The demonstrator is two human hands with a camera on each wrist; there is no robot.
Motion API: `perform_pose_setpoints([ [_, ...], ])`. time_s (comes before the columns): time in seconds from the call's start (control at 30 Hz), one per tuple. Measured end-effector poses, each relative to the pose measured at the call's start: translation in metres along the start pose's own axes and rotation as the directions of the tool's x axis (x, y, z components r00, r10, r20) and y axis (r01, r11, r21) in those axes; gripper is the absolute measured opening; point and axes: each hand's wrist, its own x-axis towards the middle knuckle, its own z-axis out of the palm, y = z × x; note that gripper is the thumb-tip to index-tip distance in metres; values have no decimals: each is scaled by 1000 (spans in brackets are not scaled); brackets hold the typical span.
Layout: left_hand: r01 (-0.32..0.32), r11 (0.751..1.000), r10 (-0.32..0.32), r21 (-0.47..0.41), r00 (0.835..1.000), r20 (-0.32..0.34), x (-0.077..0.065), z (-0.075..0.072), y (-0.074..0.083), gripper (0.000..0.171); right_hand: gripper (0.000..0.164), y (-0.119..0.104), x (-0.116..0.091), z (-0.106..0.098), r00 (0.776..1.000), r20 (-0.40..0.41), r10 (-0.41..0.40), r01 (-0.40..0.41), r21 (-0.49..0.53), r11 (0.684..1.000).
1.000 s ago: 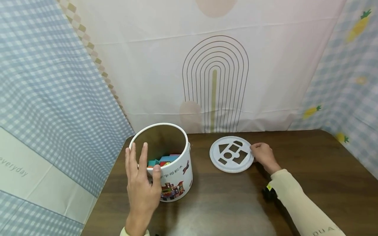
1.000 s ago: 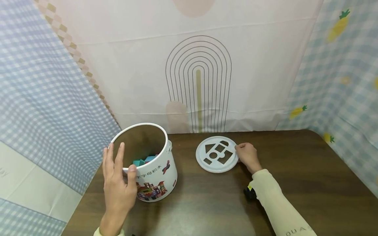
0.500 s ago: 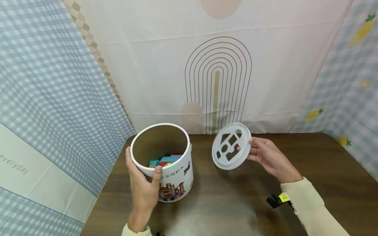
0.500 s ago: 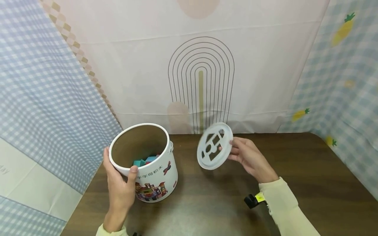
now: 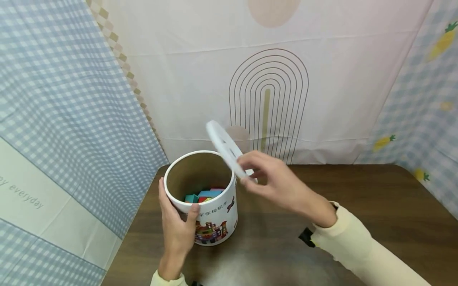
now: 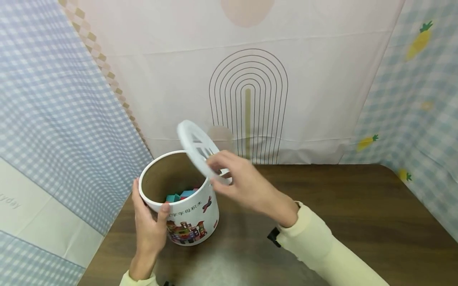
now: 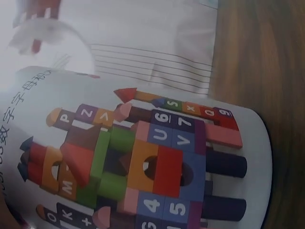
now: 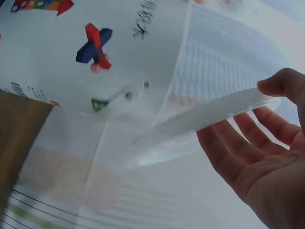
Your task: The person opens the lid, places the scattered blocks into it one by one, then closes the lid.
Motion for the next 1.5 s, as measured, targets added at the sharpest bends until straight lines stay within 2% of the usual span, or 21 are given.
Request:
perform_pose_setpoints([
  [0.1,-35,997,36,-69,999,5,0,-4,-3,96,24,-12,6,18,991,64,-121,131,-192,972],
  [0.23,-37,990,41,-136,999,29,2,-7,-4,93,21,-23,8,36,971,128,-202,236,-383,893],
  [0.4,-25,988,32,-153,999,43,3,-11,-6,92,22,-26,14,51,946,203,-252,322,-514,795],
  [0.53,-32,986,39,-165,998,41,5,-16,-7,89,24,-25,14,58,933,256,-251,355,-561,747],
  [0.7,9,993,-1,-116,998,69,10,-22,-6,84,27,-14,10,62,945,241,-222,322,-559,764],
  [0.83,24,1000,-22,-17,992,122,18,-27,-3,86,27,-4,7,59,963,202,-179,262,-543,798],
  [0.97,-55,993,39,105,989,146,34,-35,1,89,34,1,11,54,977,142,-157,208,-509,835],
  [1.07,-139,972,105,188,978,182,51,-38,6,91,49,8,22,51,988,92,-122,151,-491,858],
  [1.13,-198,950,140,242,961,236,63,-37,8,91,59,14,32,50,994,77,-75,103,-485,868],
  [1.2,-256,920,161,298,937,310,73,-35,9,93,69,22,40,51,995,96,-15,60,-487,871],
  [1.3,-308,883,143,354,895,422,82,-33,9,93,79,33,52,55,984,164,74,19,-505,863],
  [1.37,-307,873,104,378,875,473,85,-33,9,92,86,38,57,57,968,215,127,0,-511,859],
  [1.5,-290,865,36,410,850,525,85,-35,12,91,96,42,59,58,933,277,229,-56,-517,854],
])
